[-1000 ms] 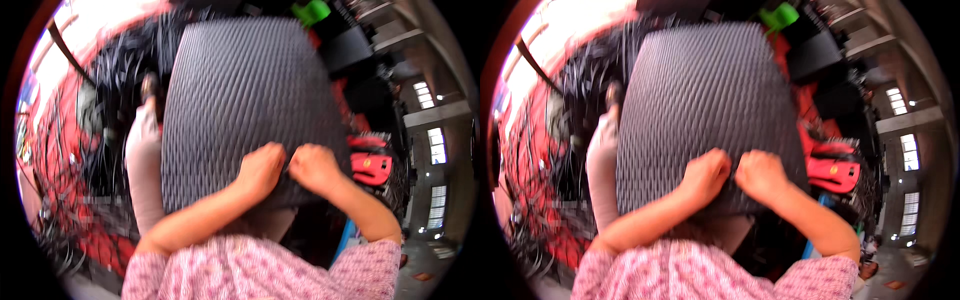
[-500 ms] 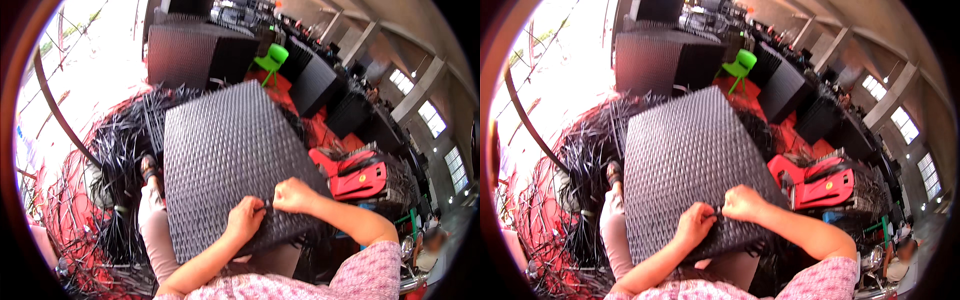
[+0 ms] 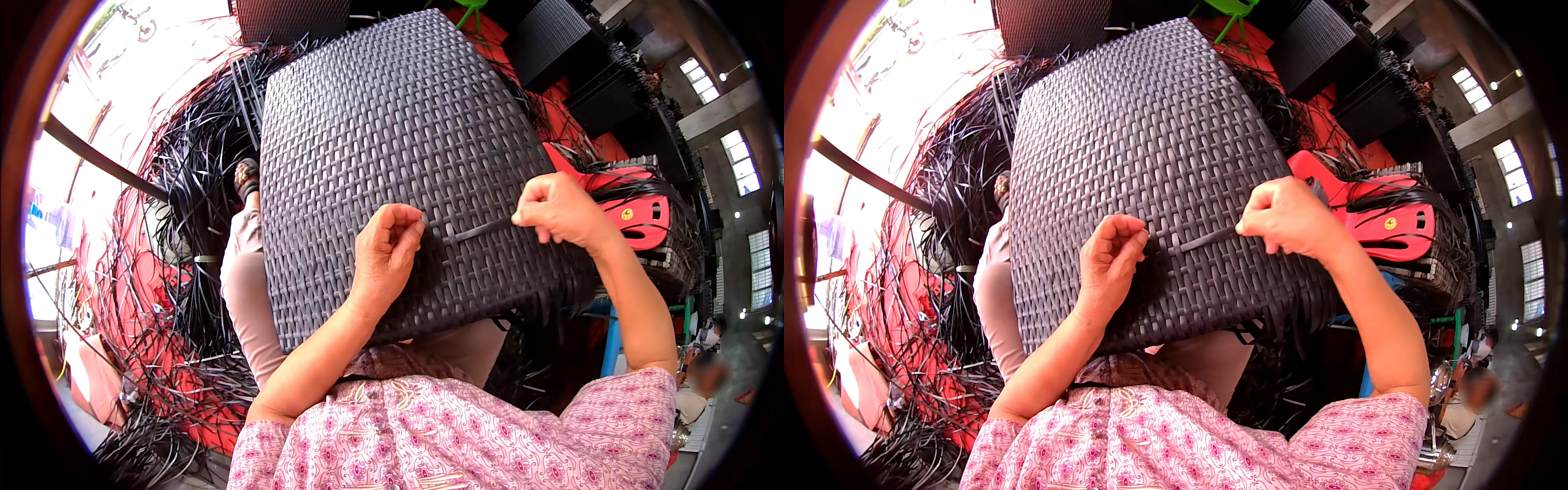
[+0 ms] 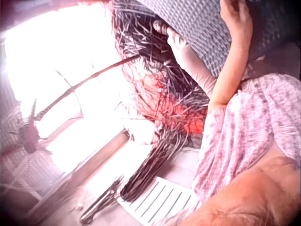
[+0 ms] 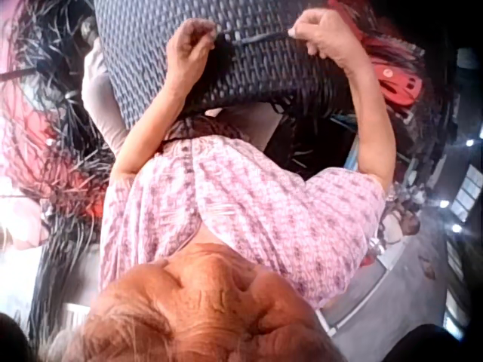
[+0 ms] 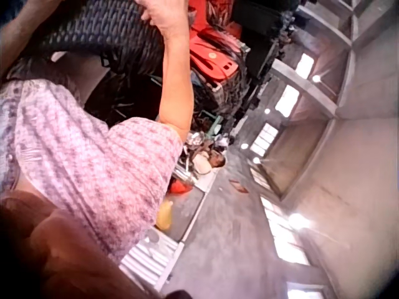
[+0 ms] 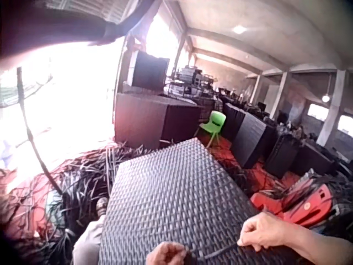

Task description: The person weaves plastic strips through a pre-formed furniture component by hand, then uses shears to trim a strip.

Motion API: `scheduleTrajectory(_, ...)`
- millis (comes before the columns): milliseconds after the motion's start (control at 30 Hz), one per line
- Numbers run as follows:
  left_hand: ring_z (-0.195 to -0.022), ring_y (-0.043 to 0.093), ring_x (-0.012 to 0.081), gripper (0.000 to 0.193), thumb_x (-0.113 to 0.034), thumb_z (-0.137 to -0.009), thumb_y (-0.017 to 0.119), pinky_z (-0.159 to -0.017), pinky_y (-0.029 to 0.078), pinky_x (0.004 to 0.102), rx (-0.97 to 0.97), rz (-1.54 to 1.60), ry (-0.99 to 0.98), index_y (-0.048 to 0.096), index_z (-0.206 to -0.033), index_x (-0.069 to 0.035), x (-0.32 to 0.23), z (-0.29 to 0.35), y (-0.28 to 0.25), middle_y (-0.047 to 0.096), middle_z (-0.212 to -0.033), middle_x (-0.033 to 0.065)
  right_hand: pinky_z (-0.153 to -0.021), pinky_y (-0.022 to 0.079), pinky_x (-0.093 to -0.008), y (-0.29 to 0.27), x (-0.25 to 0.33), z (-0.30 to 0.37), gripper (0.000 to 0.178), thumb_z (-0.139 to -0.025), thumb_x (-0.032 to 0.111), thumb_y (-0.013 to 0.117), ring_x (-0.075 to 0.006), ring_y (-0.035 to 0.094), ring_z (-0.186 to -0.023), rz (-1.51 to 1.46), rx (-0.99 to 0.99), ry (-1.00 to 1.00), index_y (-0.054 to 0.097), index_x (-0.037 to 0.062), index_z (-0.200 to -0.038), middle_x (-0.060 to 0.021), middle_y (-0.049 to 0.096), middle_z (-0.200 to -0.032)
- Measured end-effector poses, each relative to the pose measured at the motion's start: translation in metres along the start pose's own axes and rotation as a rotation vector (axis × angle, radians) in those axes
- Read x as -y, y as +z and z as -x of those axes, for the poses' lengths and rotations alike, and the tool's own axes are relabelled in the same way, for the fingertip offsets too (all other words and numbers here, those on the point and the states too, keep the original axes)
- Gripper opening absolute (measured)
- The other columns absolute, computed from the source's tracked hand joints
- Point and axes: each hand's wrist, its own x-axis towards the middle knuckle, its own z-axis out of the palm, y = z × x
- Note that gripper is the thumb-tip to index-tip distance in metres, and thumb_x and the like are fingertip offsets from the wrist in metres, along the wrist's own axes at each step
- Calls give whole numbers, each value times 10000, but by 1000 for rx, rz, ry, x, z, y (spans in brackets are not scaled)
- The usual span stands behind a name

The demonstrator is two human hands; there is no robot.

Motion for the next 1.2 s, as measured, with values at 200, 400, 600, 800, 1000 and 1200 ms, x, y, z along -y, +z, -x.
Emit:
scheduleTrajectory(200,-774,594,36,175,-123,-1037,593,-669,481,197,277,-118,-110,693,-1149,-34,-49,-20,11,665,-923,-28,-385,371,-192,7,13,9,178,-855,176,696,-51,542,-451,-325,88,-130,627,59,-740,3,591,-595)
scheduleTrajectory(400,-742,595,47,241,-235,-1017,647,-664,489,206,514,205,-263,720,-1122,-31,-63,-43,26,697,-907,-21,-395,378,-189,16,13,2,183,-856,200,721,-50,545,-458,-459,62,-172,634,68,-764,12,592,-607)
scheduleTrajectory(600,-681,516,22,191,-243,-961,721,-604,419,193,513,128,-321,720,-982,-54,-51,-44,12,665,-838,-39,-408,382,-192,25,-4,-4,178,-893,202,724,-46,541,-480,-479,79,-160,647,61,-818,12,600,-634)
scheduleTrajectory(800,-660,520,13,167,-137,-915,745,-568,390,180,352,-3,-400,686,-1050,-57,-53,-31,7,640,-812,-43,-543,465,-229,30,-9,1,177,-927,201,722,-61,592,-622,-334,5,-214,695,27,-916,-1,647,-760)
scheduleTrajectory(1000,-681,569,38,215,-21,-878,707,-630,472,217,220,-196,-219,602,-1065,-8,-48,-13,5,627,-760,-16,-707,515,-236,8,-30,18,193,-908,139,748,-58,606,-777,-341,-411,-337,684,-8,-1016,-3,673,-878)
scheduleTrajectory(1200,-607,552,62,167,-34,-875,682,-590,477,248,124,-395,-126,590,-1013,-15,-53,2,22,598,-690,29,-883,514,-264,-14,-83,10,291,-878,94,743,-117,620,-935,-380,-536,-310,648,-14,-1131,-52,663,-1036)
